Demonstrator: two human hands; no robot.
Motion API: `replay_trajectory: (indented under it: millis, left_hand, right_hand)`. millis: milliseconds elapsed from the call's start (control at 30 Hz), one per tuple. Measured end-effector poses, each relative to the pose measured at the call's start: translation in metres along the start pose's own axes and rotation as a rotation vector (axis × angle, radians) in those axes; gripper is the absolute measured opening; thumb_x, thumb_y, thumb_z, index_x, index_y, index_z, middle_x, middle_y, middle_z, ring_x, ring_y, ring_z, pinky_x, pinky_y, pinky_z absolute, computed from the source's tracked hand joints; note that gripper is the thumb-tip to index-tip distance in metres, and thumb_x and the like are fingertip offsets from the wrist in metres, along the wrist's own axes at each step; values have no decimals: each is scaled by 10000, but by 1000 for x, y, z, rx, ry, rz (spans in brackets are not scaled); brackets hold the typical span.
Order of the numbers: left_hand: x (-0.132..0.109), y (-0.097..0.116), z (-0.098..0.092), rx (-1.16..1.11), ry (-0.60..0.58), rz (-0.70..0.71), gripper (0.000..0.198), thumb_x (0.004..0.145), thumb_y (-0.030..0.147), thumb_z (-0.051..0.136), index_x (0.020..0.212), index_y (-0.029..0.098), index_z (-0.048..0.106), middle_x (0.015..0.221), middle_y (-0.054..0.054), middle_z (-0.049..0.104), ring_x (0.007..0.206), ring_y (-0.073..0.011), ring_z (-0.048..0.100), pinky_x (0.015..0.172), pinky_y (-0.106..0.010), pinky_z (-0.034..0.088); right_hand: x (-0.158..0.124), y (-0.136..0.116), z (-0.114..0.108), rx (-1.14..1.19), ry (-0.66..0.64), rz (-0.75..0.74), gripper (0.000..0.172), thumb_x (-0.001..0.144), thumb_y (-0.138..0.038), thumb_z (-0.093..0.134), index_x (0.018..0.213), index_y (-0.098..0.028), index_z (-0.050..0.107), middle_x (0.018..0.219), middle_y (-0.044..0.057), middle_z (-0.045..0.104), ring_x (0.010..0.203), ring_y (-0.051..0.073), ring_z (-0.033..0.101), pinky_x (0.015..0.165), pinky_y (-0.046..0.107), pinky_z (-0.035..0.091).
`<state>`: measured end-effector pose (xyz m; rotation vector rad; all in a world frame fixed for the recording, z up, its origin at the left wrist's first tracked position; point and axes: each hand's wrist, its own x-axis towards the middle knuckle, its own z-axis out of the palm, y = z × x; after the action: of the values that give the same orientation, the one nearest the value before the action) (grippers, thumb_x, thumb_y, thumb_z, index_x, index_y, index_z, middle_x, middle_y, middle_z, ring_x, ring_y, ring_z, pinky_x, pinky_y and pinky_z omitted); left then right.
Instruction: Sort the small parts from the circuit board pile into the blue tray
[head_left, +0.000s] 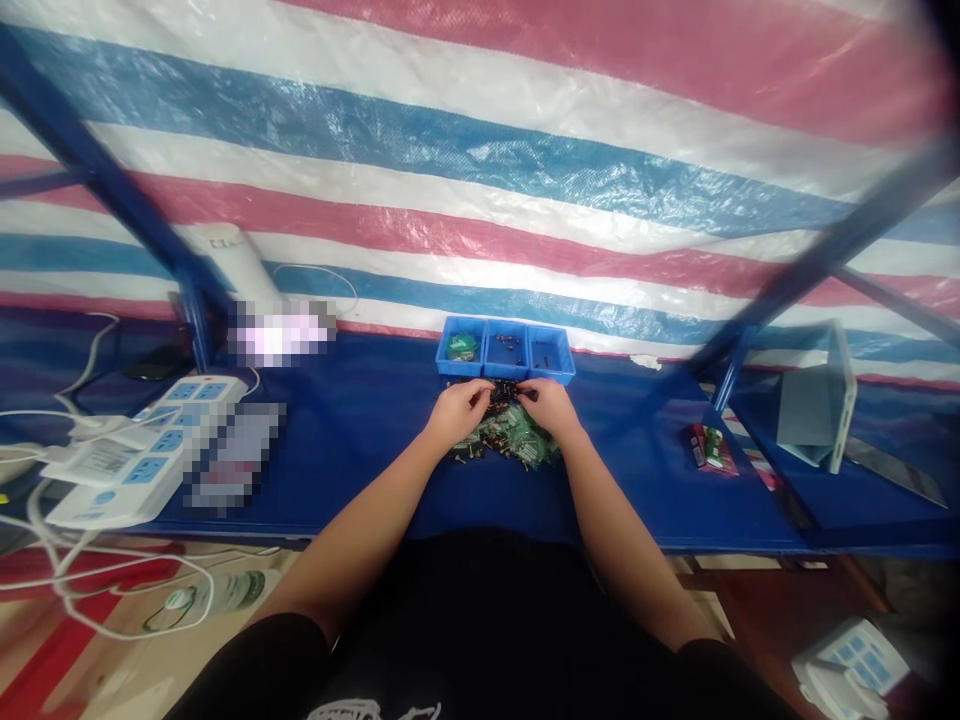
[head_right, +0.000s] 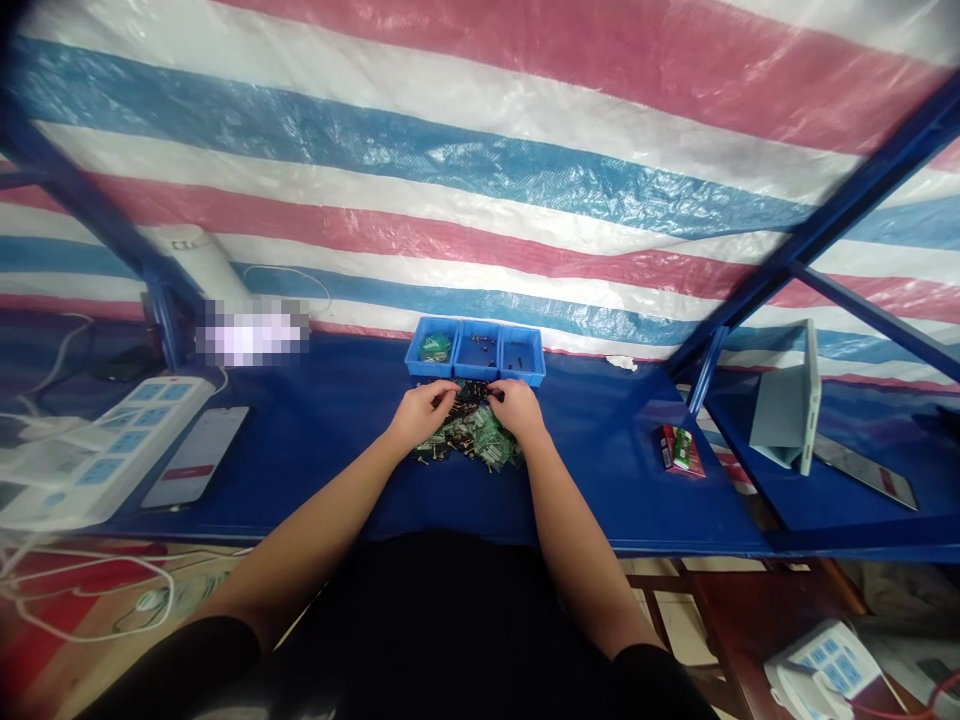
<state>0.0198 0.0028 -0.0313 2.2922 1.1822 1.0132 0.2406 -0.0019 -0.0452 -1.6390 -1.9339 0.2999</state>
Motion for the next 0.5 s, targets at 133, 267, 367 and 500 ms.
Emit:
replay_trajectory:
  millis: [133, 267, 367, 500]
  left_hand:
    - [0, -1, 0, 0, 1, 1, 263, 934, 321, 457, 1053, 219, 668, 782, -12, 692, 628, -131, 593, 602, -229, 440]
    - [0, -2, 0, -3, 4, 7, 268, 935, 325, 455, 1053, 213, 669, 720, -6, 672, 608, -130, 585, 597, -228, 439]
    - [0, -2, 1, -1, 6, 12, 263, 935, 320, 458, 1053, 216, 669, 752, -6, 684, 613, -126, 586, 606, -229, 443]
    - [0, -3, 2, -7, 7, 29, 255, 934, 315, 468, 1058, 216, 668, 812, -10, 699, 627, -124, 592, 625, -233, 454]
  right_hand:
    - [0, 3, 0, 59, -5, 53, 259, 780, -208, 652, 1031, -199, 714, 881, 58, 731, 773, 202, 661, 742, 321, 527]
    - [0, 3, -2, 117, -11, 22, 251, 761, -184, 656, 1004, -201, 719, 832, 50, 723, 738, 195, 655, 729, 327, 530]
    - [-1, -2, -4, 175, 45, -38, 261, 756, -177, 637, 1004, -196, 718, 832, 52, 706, 740, 190, 643, 747, 338, 532]
    - [-3, -11, -3, 345, 172, -74, 286, 753, -200, 615, 1023, -206, 708, 872, 46, 685, 740, 170, 622, 752, 338, 537]
